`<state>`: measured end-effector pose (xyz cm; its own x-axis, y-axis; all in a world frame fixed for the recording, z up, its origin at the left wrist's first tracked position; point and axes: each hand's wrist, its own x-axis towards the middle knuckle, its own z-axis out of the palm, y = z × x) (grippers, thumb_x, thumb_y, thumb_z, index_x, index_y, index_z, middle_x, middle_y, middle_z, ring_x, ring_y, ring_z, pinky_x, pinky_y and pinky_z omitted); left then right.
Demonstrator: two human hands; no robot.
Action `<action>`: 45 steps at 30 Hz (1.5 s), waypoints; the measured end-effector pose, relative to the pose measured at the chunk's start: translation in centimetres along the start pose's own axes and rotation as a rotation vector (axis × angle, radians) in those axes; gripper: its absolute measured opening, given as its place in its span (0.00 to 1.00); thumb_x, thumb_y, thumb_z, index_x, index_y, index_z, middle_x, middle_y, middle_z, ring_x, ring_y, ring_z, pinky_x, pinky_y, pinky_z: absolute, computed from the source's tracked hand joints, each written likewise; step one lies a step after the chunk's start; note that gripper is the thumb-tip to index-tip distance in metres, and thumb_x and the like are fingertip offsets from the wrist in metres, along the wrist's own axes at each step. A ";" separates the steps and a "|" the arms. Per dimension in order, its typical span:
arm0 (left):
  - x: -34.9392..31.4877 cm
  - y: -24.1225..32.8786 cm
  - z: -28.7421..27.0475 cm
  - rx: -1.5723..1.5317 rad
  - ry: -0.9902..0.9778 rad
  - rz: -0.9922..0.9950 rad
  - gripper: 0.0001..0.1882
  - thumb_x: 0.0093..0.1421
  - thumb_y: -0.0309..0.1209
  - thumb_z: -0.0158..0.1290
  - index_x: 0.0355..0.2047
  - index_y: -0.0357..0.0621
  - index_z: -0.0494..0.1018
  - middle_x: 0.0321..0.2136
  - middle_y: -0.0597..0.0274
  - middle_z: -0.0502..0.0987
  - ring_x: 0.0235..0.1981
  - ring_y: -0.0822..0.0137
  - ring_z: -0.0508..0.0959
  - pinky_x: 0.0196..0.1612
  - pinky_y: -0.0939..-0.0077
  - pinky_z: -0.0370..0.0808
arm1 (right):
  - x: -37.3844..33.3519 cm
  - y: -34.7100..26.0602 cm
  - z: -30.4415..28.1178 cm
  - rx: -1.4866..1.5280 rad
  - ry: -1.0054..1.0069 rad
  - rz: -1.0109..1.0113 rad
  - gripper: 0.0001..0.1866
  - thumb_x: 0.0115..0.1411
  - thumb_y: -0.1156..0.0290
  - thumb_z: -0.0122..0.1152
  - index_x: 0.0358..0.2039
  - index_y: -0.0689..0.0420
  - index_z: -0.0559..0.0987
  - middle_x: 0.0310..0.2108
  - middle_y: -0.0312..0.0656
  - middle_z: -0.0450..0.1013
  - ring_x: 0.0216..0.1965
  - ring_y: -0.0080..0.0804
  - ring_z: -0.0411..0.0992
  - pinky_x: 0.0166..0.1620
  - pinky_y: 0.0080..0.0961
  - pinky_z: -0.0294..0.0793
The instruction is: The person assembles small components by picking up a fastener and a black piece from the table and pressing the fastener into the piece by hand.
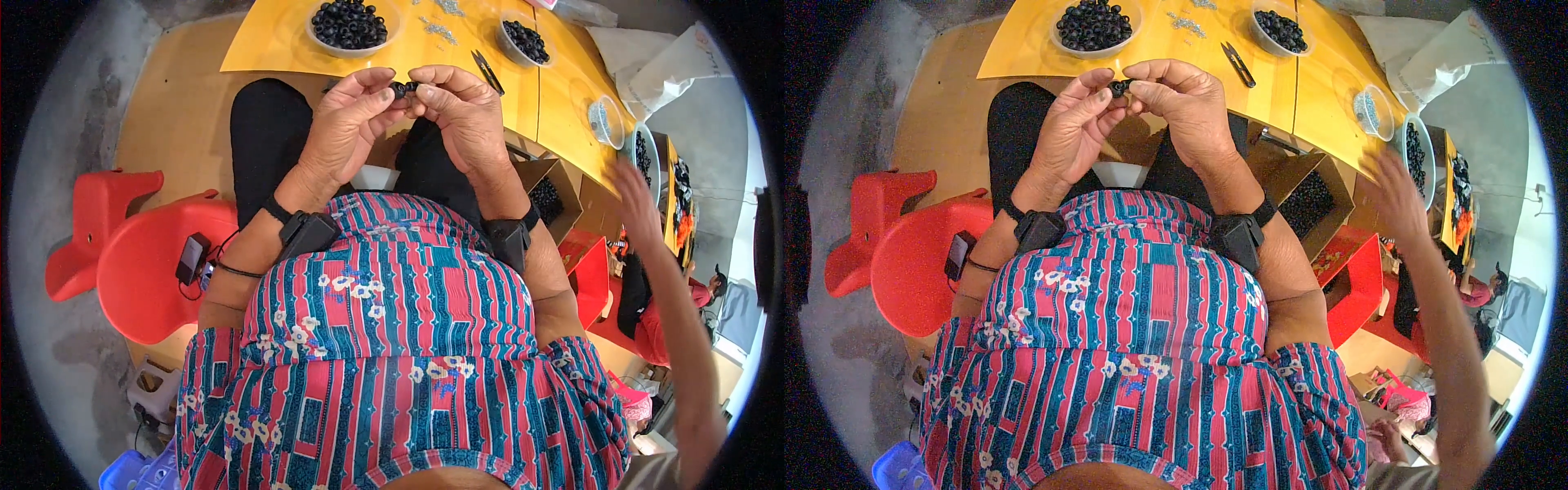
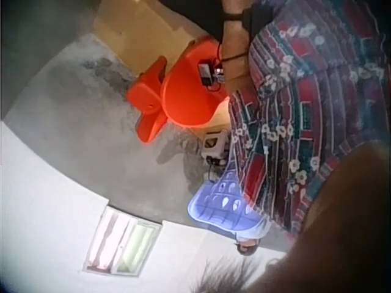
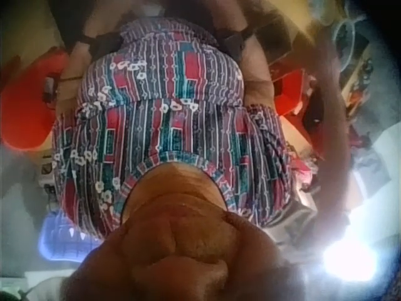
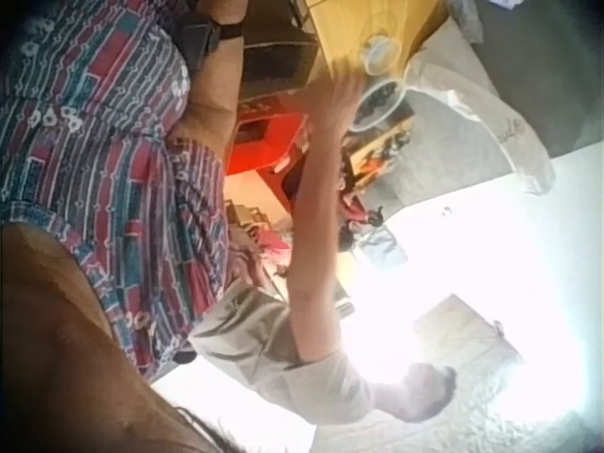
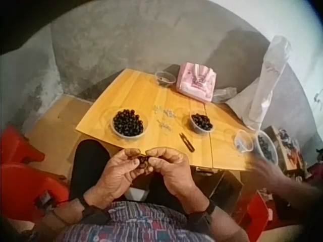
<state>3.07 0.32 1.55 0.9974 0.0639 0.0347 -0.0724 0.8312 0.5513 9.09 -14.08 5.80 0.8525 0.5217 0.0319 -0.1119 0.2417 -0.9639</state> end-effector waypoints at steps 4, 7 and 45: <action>-0.1 0.1 0.2 -0.008 0.004 -0.011 0.11 0.57 0.21 0.50 0.42 0.38 0.69 0.34 0.62 0.72 0.35 0.70 0.76 0.41 0.80 0.75 | 0.1 -0.2 -0.2 -0.052 -0.032 -0.030 0.09 0.53 0.79 0.56 0.36 0.65 0.77 0.25 0.36 0.73 0.25 0.20 0.70 0.32 0.15 0.71; 0.0 -0.2 -0.1 -0.017 -0.006 0.012 0.12 0.57 0.22 0.50 0.42 0.38 0.69 0.34 0.63 0.72 0.35 0.70 0.76 0.41 0.81 0.75 | 0.1 -0.1 -0.2 -0.099 -0.021 -0.022 0.09 0.53 0.79 0.56 0.36 0.65 0.77 0.26 0.37 0.73 0.25 0.20 0.70 0.32 0.15 0.71; -0.1 -0.4 -0.1 0.222 0.076 0.089 0.14 0.56 0.20 0.51 0.43 0.36 0.68 0.35 0.61 0.73 0.34 0.72 0.75 0.39 0.81 0.74 | 0.2 0.0 -0.5 -0.405 -0.006 -0.143 0.08 0.50 0.79 0.58 0.33 0.65 0.78 0.26 0.38 0.75 0.26 0.19 0.72 0.31 0.13 0.72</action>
<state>3.03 0.03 1.28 0.9831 0.1802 0.0330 -0.1486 0.6789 0.7190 9.55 -14.37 5.69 0.8419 0.5110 0.1733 0.2179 -0.0282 -0.9756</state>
